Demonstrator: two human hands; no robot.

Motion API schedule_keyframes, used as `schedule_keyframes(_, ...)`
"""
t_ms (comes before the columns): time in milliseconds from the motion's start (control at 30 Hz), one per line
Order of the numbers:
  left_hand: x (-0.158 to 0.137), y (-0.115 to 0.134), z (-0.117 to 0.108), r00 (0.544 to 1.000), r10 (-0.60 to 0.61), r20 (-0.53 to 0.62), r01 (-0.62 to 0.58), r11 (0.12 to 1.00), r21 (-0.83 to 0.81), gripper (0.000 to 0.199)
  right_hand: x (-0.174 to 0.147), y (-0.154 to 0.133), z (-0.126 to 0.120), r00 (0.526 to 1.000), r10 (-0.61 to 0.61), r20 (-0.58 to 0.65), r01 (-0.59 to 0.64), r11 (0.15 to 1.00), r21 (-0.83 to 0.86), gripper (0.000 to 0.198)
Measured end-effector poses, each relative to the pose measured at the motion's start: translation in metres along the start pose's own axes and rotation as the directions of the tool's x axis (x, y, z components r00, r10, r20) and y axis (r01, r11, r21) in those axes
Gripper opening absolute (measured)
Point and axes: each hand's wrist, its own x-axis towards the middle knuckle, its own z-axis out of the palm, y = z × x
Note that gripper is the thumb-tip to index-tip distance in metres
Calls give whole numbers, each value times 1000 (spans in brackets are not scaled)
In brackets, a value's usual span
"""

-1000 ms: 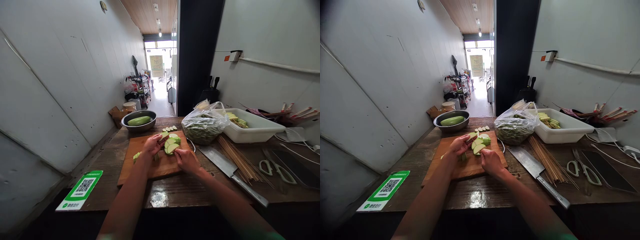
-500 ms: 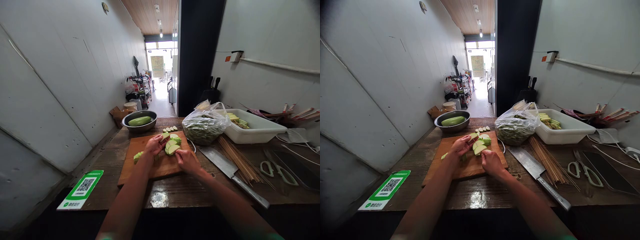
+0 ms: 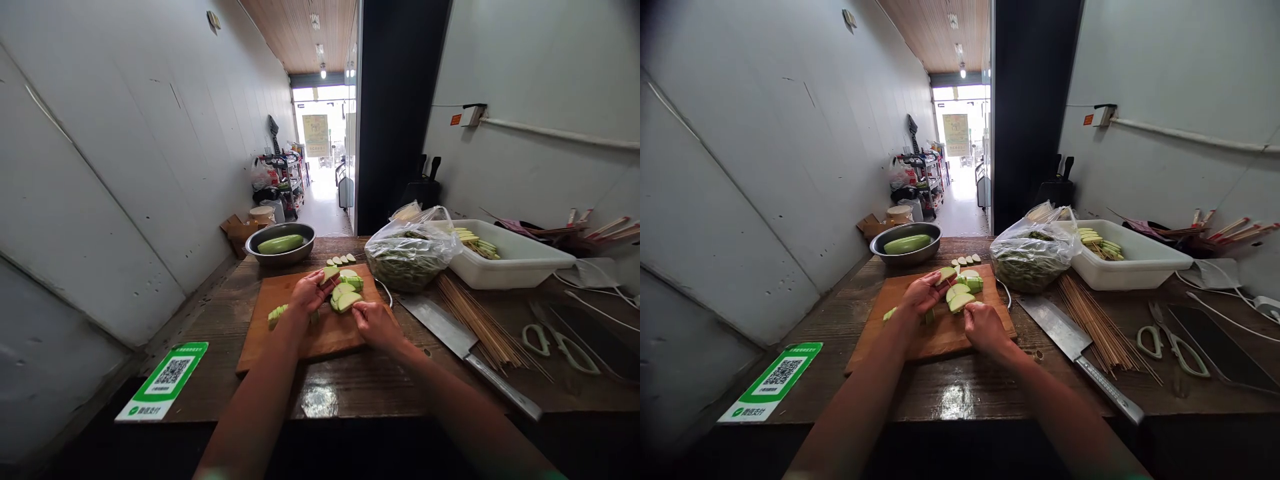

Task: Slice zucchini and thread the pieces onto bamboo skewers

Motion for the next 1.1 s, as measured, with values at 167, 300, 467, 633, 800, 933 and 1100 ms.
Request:
schedule_keyframes(167,2,-2,-1,1000,-4,6,4,999,35,15,0,-1,-2,999,35,14,-34,999,-9,26)
schedule_keyframes(300,4,-4,-3,1000,-21,14,19,996,85,14,0,0,-2,998,54,17,-54,998,-15,25)
schedule_keyframes(467,2,-3,-2,998,-51,26,48,993,111,15,1,2,-1,997,71,15,-70,997,-41,24)
schedule_keyframes(633,-4,-3,2,998,-62,19,59,991,123,15,1,1,-2,998,67,7,-67,997,-46,24)
schedule_keyframes(800,-4,-6,4,998,-62,21,59,988,142,16,2,3,0,998,62,4,-61,997,-50,25)
schedule_keyframes(933,-1,-9,2,998,-66,22,62,987,148,19,2,8,7,999,50,-17,-51,997,-62,24)
schedule_keyframes(1100,-1,-16,3,998,-54,13,50,983,174,17,3,13,15,998,44,-44,-48,994,-99,25)
